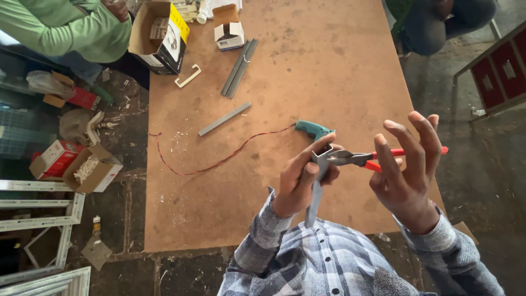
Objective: The person holds a long metal strip in one hand and uses red-handled end-cutting pliers to snip small pieces off the strip's edge, working along the length of the strip. They reposition the strip and repeat the cutting action on additional strips on the workbench.
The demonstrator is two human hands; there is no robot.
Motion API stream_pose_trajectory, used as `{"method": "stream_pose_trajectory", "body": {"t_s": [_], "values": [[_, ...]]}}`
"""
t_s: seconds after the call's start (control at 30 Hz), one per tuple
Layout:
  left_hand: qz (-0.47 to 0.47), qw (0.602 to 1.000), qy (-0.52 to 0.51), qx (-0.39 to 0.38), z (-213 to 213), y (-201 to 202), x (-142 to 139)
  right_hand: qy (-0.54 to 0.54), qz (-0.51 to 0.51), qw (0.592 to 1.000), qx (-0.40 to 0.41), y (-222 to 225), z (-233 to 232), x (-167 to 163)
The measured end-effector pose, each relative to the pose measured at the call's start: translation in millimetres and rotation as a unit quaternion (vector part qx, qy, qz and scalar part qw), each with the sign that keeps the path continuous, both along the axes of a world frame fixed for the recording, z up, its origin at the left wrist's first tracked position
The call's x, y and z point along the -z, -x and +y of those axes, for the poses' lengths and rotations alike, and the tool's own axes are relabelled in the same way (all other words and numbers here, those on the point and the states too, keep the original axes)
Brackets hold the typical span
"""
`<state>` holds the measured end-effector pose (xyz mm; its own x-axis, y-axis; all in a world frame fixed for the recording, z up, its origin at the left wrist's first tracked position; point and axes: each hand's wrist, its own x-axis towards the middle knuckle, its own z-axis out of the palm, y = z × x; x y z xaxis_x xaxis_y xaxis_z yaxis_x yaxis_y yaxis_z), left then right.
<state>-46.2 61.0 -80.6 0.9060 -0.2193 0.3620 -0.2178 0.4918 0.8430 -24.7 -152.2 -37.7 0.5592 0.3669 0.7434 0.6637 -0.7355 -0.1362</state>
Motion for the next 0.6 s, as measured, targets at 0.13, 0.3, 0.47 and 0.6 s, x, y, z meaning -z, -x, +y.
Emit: {"method": "stream_pose_trajectory", "body": {"t_s": [0.13,0.3,0.47,0.6], "values": [[-0.004,0.999,-0.043,0.011,5,-4,-11,0.002,-0.005,1.000,-0.005,-6,-6,-3],[-0.019,0.998,-0.061,0.018,6,-7,-24,0.028,-0.003,1.000,-0.001,-9,-9,-4],[-0.014,0.993,-0.114,0.012,10,-5,-31,0.044,0.001,0.999,0.004,-8,-12,-9],[0.006,0.988,-0.155,0.017,11,-4,-33,0.053,0.006,0.999,0.003,-7,-14,-18]]}}
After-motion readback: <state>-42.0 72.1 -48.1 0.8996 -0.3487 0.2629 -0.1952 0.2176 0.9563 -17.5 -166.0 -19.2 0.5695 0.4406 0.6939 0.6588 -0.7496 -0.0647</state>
